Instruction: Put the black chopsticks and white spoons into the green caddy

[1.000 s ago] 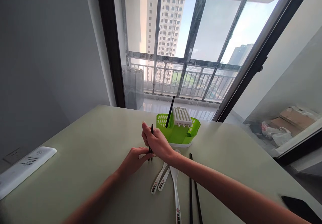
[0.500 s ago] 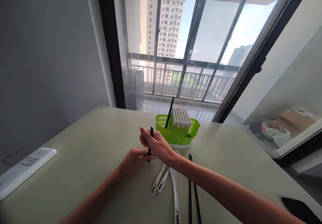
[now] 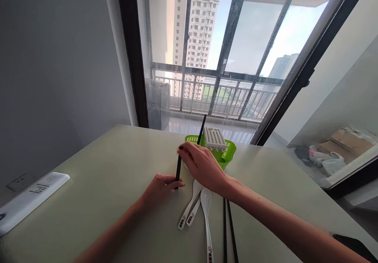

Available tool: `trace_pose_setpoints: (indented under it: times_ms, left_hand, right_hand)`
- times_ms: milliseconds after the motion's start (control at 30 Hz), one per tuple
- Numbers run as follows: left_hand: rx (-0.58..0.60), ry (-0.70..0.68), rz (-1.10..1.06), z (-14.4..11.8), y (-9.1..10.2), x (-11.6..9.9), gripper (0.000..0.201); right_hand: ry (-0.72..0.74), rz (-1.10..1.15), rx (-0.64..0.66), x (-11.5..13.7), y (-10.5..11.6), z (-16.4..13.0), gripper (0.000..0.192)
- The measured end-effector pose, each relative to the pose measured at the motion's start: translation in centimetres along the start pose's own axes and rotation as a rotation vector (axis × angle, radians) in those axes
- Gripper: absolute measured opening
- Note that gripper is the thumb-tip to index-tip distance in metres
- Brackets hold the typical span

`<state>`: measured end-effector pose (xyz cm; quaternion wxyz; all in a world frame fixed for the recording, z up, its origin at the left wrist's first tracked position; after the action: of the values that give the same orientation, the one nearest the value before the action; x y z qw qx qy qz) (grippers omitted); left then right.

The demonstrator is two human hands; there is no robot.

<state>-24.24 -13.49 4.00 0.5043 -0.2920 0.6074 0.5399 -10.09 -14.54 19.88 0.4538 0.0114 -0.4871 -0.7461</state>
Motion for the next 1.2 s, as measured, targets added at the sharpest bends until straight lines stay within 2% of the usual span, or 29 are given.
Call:
trace_pose_setpoints:
  times_ms: [133,233,333,400,533,667,767,833,900,967,1200]
  left_hand:
    - [-0.002,-0.011,0.012,0.0,0.0,0.1,0.036]
    - [-0.003,-0.037,0.018,0.0,0.0,-0.1,0.033]
    - [0.025,-0.010,0.035,0.0,-0.1,0.3,0.029]
    - [0.045,0.006,0.025,0.0,-0.3,0.7,0.028]
    - [0.035,-0.002,-0.050,0.0,-0.4,1.3,0.029]
    - [0.034,0.001,-0.121,0.1,-0.4,1.7,0.037]
    - [0.047,-0.015,-0.177,0.2,-0.5,1.8,0.041]
    - [0.049,-0.028,-0.183,0.3,-0.6,1.9,0.039]
    - [0.048,-0.034,-0.176,0.4,-0.6,2.0,0.038]
    - [0.039,-0.040,-0.173,0.4,-0.6,2.0,0.038]
    - [0.045,-0.043,-0.169,0.3,-0.9,2.3,0.035]
  right_hand:
    - [-0.030,-0.015,-0.041,0.1,0.6,0.0,0.021]
    - [0.010,-0.045,-0.061,0.7,1.0,0.0,0.022]
    - [0.053,-0.051,-0.067,0.8,1.7,0.2,0.025]
    - [0.028,-0.052,-0.083,0.3,2.7,0.5,0.026]
    - [-0.075,-0.021,-0.171,-1.3,6.6,2.0,0.028]
    - [-0.145,0.069,-0.397,-2.5,12.5,4.2,0.028]
    - [-0.088,0.034,-0.571,-2.7,16.1,5.7,0.026]
    - [-0.044,-0.031,-0.616,-3.0,17.0,6.7,0.027]
    - [-0.033,-0.106,-0.597,-3.6,16.8,7.6,0.027]
    - [-0.049,-0.177,-0.537,-4.6,15.6,8.5,0.025]
    - [-0.100,-0.294,-0.224,-9.7,8.9,10.5,0.032]
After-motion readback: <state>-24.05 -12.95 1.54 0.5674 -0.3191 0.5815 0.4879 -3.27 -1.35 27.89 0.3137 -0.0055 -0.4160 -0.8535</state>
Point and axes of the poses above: each hand's wrist, its own z-axis towards the middle knuckle, its own y-axis out of the back of the hand, x = y × z, the point moved 7 cm from there along z, towards the middle knuckle, and after that the axes turned 6 degrees about -z, right-handed, at the moved point
